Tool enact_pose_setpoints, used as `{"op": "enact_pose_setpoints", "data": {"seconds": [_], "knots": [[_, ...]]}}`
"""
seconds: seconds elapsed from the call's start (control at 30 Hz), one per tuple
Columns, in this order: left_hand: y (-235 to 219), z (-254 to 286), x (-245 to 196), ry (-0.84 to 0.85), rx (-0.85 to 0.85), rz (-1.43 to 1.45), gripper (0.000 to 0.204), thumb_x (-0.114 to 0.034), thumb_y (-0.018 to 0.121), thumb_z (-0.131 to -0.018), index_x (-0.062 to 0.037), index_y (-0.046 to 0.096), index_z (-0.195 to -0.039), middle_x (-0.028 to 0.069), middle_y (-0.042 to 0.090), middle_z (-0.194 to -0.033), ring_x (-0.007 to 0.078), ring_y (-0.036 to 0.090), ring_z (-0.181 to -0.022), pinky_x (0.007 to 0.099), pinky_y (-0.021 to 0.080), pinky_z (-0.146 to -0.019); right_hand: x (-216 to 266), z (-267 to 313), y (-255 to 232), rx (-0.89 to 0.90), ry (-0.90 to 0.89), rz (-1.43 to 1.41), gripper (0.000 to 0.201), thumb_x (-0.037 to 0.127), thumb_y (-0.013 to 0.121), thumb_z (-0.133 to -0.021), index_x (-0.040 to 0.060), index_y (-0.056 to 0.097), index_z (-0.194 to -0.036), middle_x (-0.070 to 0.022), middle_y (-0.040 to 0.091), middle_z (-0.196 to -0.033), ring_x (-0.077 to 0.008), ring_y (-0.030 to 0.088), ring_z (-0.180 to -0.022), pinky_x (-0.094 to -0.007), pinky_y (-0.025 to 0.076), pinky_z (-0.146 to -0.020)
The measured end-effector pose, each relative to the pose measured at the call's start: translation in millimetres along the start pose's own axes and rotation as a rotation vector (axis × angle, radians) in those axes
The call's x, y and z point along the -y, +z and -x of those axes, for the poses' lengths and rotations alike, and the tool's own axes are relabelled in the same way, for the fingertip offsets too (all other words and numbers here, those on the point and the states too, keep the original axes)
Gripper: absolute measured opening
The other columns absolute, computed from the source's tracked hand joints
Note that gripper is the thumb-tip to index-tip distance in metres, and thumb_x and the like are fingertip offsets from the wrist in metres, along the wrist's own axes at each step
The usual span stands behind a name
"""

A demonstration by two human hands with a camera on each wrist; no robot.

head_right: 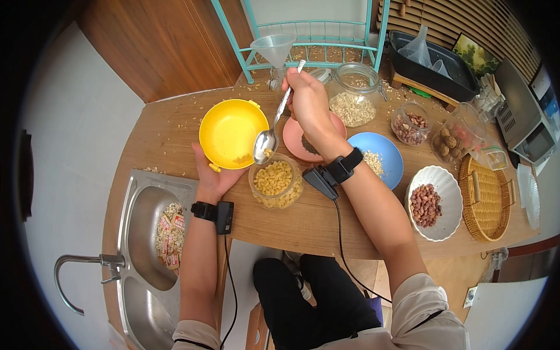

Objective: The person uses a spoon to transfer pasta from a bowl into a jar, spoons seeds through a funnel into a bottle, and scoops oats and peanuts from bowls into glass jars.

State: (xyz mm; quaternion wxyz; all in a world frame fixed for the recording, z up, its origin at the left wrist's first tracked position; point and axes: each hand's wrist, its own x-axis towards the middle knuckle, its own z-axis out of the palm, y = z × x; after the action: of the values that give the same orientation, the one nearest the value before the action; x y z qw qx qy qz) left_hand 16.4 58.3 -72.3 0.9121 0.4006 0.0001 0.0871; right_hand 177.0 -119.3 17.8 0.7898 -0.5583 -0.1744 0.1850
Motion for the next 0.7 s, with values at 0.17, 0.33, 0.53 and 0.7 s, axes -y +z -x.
{"op": "enact_pose_setpoints", "data": {"seconds": [0.17, 0.33, 0.53, 0.7], "knots": [[0.3, -0.1, 0.2, -0.001, -0.022, 0.006, 0.110, -0.087, 0.054, -0.070, -0.0164, 0.030, -0.151, 0.0109, 0.034, -0.154, 0.0301, 0.032, -0.141, 0.0527, 0.026, -0.116, -3.6, 0.6, -0.3, 0.019, -0.244, 0.058, 0.038, 0.033, 0.048, -0.102, 0.0091, 0.056, -0.073, 0.0041, 0.046, -0.062, -0.0057, 0.040, -0.055, -0.0229, 0.031, -0.051], [-0.1, -0.3, 0.4, -0.002, -0.019, 0.017, 0.110, -0.086, 0.055, -0.070, -0.0162, 0.031, -0.151, 0.0110, 0.034, -0.154, 0.0298, 0.033, -0.141, 0.0522, 0.026, -0.116, -5.0, 2.6, 1.4, 0.037, -0.337, 0.045, 0.036, 0.035, 0.047, -0.103, 0.0111, 0.053, -0.076, 0.0061, 0.037, -0.056, -0.0039, 0.028, -0.044, -0.0228, 0.018, -0.042], [-1.1, -0.5, 0.6, 0.005, -0.002, 0.011, 0.109, -0.086, 0.054, -0.071, -0.0160, 0.030, -0.151, 0.0113, 0.034, -0.154, 0.0302, 0.032, -0.141, 0.0527, 0.026, -0.116, -2.4, 4.8, 0.8, -0.018, -0.334, 0.036, 0.038, 0.035, 0.047, -0.103, 0.0100, 0.054, -0.076, 0.0057, 0.041, -0.061, -0.0041, 0.034, -0.052, -0.0225, 0.024, -0.048], [1.0, -0.1, 0.5, 0.017, 0.000, -0.013, 0.109, -0.086, 0.054, -0.071, -0.0162, 0.030, -0.152, 0.0115, 0.032, -0.155, 0.0307, 0.031, -0.142, 0.0531, 0.026, -0.117, 0.1, 7.8, 5.7, -0.091, -0.308, 0.009, 0.038, 0.035, 0.046, -0.104, 0.0086, 0.056, -0.079, 0.0048, 0.045, -0.067, -0.0046, 0.039, -0.061, -0.0228, 0.031, -0.055]]}}
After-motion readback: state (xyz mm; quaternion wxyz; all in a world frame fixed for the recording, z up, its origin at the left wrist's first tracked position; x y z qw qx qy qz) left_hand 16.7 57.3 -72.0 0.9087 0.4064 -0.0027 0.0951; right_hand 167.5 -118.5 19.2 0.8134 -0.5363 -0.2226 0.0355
